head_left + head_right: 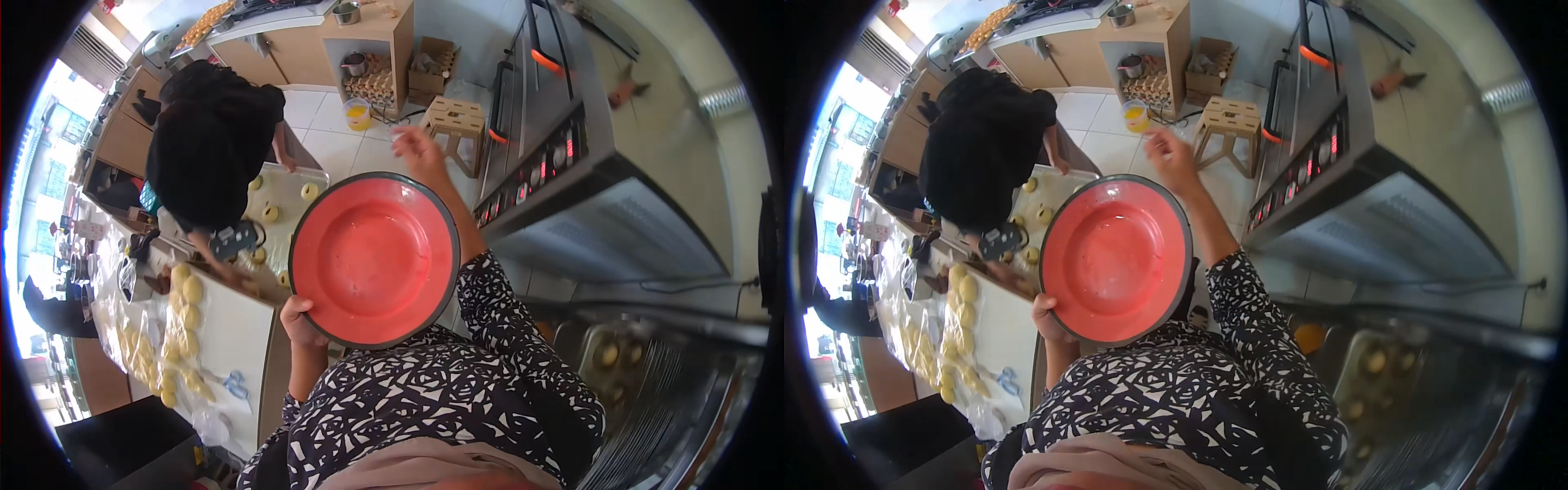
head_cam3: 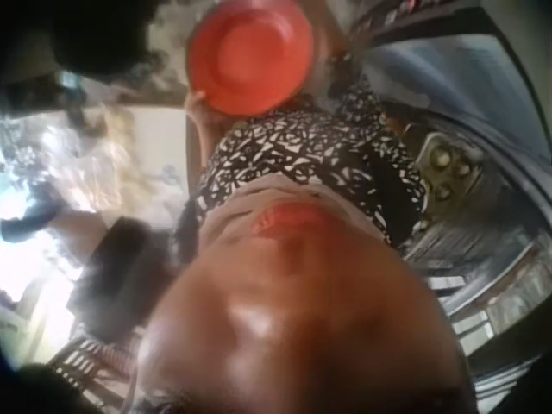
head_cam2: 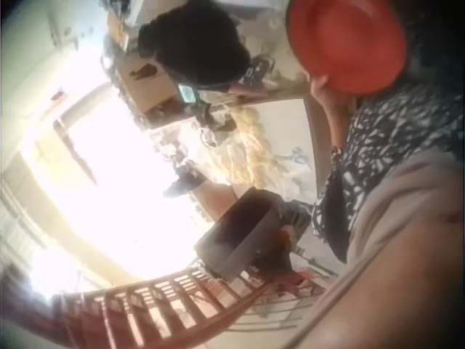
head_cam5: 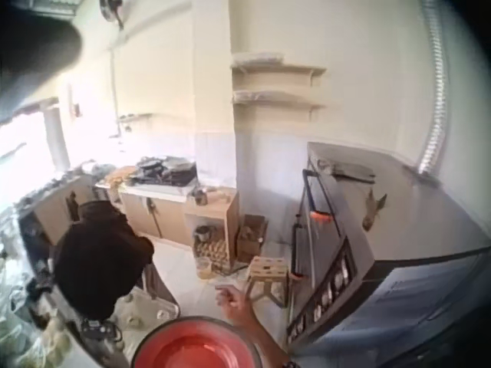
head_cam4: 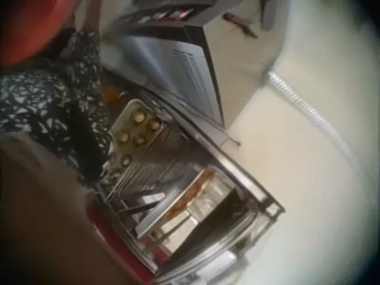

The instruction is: The person retrieves a bread roll from a pan using tongs and puts it on a plate. They then place several bread rolls from a plastic bag onto a cutting board and cut them in half using a knife.

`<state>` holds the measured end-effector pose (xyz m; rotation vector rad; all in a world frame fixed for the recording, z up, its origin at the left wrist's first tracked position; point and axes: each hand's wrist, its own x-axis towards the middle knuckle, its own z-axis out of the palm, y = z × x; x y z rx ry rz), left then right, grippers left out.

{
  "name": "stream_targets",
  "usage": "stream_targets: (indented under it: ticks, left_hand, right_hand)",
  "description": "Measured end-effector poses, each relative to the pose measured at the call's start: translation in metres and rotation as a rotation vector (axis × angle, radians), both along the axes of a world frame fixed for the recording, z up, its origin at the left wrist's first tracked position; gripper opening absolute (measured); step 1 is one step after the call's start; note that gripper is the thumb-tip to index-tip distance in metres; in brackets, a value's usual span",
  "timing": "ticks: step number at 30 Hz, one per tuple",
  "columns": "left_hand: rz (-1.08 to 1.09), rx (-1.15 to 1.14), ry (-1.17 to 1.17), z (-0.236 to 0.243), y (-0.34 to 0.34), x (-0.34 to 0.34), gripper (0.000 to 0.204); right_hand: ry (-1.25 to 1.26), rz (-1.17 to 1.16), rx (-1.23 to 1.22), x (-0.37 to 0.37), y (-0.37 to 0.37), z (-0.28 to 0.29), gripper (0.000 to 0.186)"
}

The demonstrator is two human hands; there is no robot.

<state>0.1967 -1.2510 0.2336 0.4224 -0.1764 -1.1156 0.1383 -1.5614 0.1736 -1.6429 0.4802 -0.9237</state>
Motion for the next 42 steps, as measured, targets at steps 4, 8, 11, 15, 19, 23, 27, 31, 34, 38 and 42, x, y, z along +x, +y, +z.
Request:
stream_targets:
  ticks: [4,8,11,15,19,23,27,31,34,38,42]
  left_hand:
    - [-0.017,0.026,0.038,-0.032,-0.091,0.021,0.051]
    - [-0.021,0.290,0.051,-0.027,-0.163,0.062,0.052]
    - [-0.118,0.192,0.064,-0.025,-0.225,0.101,0.054]
    - [0.025,0.112,0.049,-0.023,-0.285,0.149,0.054]
    - [0.210,0.052,0.031,-0.024,-0.352,0.202,0.053]
    - [0.315,-0.075,-0.028,-0.009,-0.401,0.261,0.049]
    - [0.576,-0.034,-0.095,0.009,-0.422,0.305,0.045]
    - [0.851,0.015,-0.056,0.014,-0.424,0.325,0.047]
    - [0.970,-0.022,-0.125,0.008,-0.429,0.349,0.051]
    - [0.959,-0.135,-0.155,-0.014,-0.446,0.397,0.059]
    - [0.931,-0.133,-0.115,-0.021,-0.459,0.449,0.070]
  right_hand:
    - [0.523,0.499,0.011,0.008,-0.053,-0.088,0.029]
    - [0.919,0.612,0.182,-0.024,-0.089,-0.166,0.032]
    - [1.072,0.559,0.419,-0.032,-0.136,-0.206,0.034]
    - [1.144,0.462,0.808,-0.027,-0.194,-0.251,0.038]
    - [1.045,0.462,1.192,0.009,-0.259,-0.289,0.041]
    - [1.251,0.615,0.883,0.081,-0.346,-0.292,0.047]
    - [1.242,0.862,0.346,0.176,-0.418,-0.270,0.052]
    - [1.516,1.149,0.091,0.296,-0.454,-0.239,0.049]
    - [1.343,1.313,-0.008,0.379,-0.446,-0.215,0.052]
    - [0.958,1.278,-0.170,0.458,-0.411,-0.194,0.047]
    - [0.869,1.331,-0.239,0.539,-0.400,-0.168,0.037]
